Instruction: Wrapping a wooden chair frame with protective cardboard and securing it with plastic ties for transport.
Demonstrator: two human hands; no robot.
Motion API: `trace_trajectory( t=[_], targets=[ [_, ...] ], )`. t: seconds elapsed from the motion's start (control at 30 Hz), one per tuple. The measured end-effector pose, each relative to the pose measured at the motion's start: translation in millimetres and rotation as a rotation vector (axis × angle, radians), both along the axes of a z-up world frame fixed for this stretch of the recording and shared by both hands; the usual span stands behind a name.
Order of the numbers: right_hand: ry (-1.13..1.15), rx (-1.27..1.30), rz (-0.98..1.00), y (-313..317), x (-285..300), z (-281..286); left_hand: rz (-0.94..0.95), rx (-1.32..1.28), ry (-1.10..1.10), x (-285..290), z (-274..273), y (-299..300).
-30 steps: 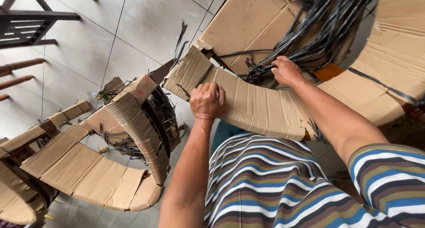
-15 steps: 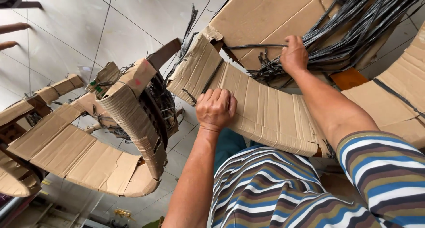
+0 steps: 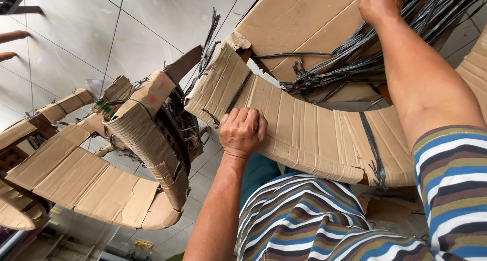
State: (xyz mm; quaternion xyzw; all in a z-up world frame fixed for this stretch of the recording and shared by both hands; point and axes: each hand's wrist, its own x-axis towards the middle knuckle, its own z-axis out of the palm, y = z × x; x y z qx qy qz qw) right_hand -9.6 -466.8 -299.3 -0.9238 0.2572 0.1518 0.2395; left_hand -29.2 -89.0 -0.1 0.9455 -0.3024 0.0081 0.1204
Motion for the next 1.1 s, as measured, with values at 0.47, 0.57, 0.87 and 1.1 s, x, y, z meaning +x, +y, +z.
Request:
trace_trajectory(
  t=[0.47,0.57,0.87,1.1],
  targets=[
    [0.039,0.001,0.223,45,-51,2,-0.008,0.014,-0.010,-1,-3,1],
    [-0.073,-0.050,0.223,56,-57,14,-0.007,0.023,0.001,-2,-2,1],
    [-0.202,-0.083,-0.481,67,-103,-2,-0.012,0.026,-0.005,-1,-3,2],
    [-0.044,0.045,-0.669,66,-144,-45,-0.016,0.038,-0.013,0,-1,0]
  ],
)
